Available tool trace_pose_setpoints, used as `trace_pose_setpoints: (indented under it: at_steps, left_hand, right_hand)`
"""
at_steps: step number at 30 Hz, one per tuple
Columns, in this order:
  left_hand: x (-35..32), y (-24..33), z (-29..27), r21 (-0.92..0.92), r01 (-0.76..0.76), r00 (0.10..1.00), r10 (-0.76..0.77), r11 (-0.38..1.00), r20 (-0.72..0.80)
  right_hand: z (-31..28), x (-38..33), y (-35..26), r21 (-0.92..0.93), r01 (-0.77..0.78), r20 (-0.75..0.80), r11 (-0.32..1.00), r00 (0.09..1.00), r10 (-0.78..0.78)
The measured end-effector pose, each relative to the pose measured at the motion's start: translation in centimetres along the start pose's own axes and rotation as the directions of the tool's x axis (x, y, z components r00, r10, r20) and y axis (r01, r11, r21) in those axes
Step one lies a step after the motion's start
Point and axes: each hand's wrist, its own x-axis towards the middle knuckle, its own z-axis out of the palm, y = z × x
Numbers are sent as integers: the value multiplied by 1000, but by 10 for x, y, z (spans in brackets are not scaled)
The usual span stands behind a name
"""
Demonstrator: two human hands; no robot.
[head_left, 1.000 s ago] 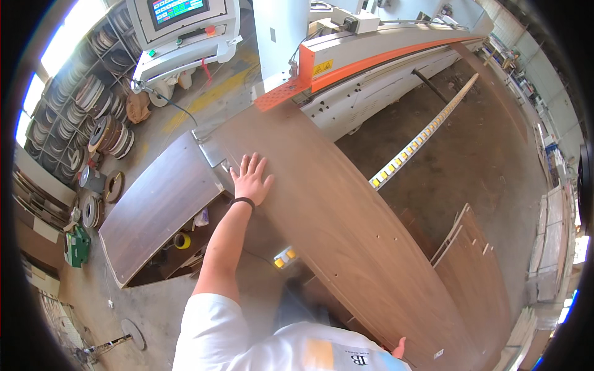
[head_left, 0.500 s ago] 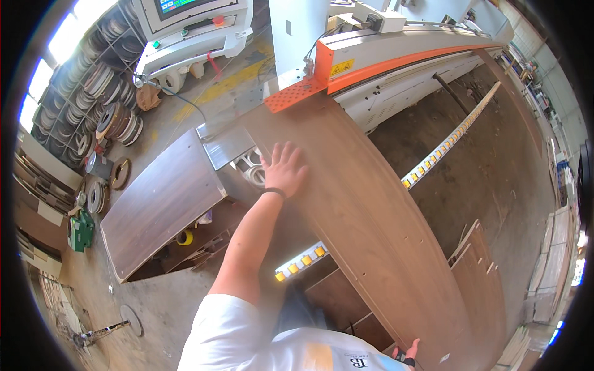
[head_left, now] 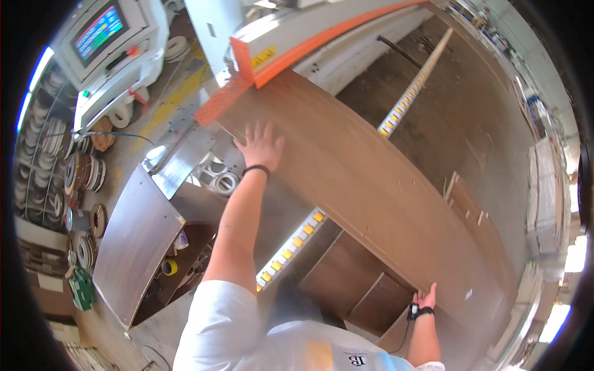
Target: The person picks up a wooden panel from a stack, places it onto the edge banding machine, and guides it through. After the panel passes through, the person retrieves it and places it onto another stack, repeating the process with several more panels.
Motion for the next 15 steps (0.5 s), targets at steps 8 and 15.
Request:
trace_pose_setpoints:
  at_steps: [8, 15]
  left_hand:
    - [16, 3, 29, -133, -280, 960, 275, 951, -59]
    - [-146, -76, 60, -518, -187, 844, 406, 835, 350]
  right_hand:
    - [72, -113, 26, -516, 227, 213, 826, 968, -133]
    - [-32, -151, 99, -807, 261, 251, 529, 964, -93]
